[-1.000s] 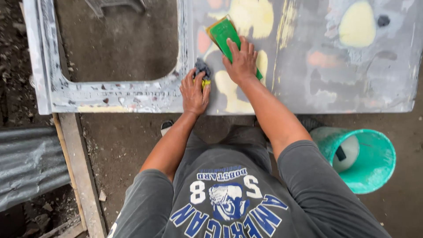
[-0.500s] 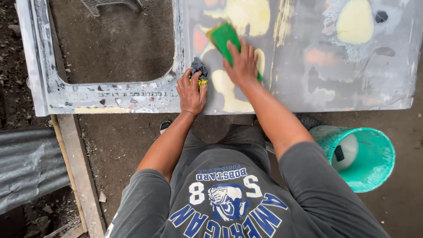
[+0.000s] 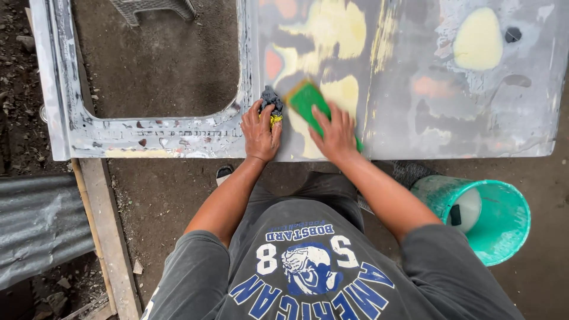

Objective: The person scrubs a large, flat, gray surface with a green sponge and a yellow cloth. They repeatedly wipe the surface to remove residue, occasionally dipping the sponge into a nearby green bucket.

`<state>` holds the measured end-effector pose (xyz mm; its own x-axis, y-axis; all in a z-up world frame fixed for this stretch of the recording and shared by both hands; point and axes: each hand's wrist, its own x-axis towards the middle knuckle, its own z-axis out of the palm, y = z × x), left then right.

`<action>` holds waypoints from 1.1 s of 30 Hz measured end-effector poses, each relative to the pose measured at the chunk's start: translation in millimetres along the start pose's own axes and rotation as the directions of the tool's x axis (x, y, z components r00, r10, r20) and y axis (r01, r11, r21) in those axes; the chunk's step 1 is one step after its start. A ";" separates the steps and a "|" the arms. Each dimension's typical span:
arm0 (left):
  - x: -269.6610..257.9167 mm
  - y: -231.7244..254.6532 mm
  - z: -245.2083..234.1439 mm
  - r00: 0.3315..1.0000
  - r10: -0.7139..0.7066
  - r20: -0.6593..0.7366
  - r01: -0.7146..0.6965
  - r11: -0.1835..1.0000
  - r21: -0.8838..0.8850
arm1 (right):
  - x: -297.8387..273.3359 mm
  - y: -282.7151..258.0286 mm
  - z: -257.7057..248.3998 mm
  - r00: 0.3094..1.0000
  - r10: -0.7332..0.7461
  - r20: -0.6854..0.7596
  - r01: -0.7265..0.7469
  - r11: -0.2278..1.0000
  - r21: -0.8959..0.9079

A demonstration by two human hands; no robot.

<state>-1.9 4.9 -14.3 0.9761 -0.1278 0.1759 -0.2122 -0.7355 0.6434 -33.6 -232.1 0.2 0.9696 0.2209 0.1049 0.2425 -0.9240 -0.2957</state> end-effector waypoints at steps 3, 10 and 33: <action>-2.3 -1.2 1.3 1.000 0.014 -0.007 -0.014 1.000 0.010 | 91.7 6.0 8.8 0.982 0.185 -0.045 -0.184 0.983 0.015; -3.0 -0.9 -1.8 1.000 0.005 0.025 -0.007 0.998 0.055 | 44.1 -17.2 -4.2 0.968 0.243 -0.055 -0.240 0.969 0.054; -2.0 -6.9 3.7 0.998 0.045 0.037 -0.046 0.999 0.025 | -40.2 -45.3 -1.0 0.986 0.147 0.075 -0.154 0.984 0.088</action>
<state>-2.2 7.7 -21.8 0.9667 -0.1853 0.1767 -0.2555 -0.7451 0.6161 -83.6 -199.4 10.3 0.9944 0.1051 -0.0109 0.0925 -0.9158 -0.3909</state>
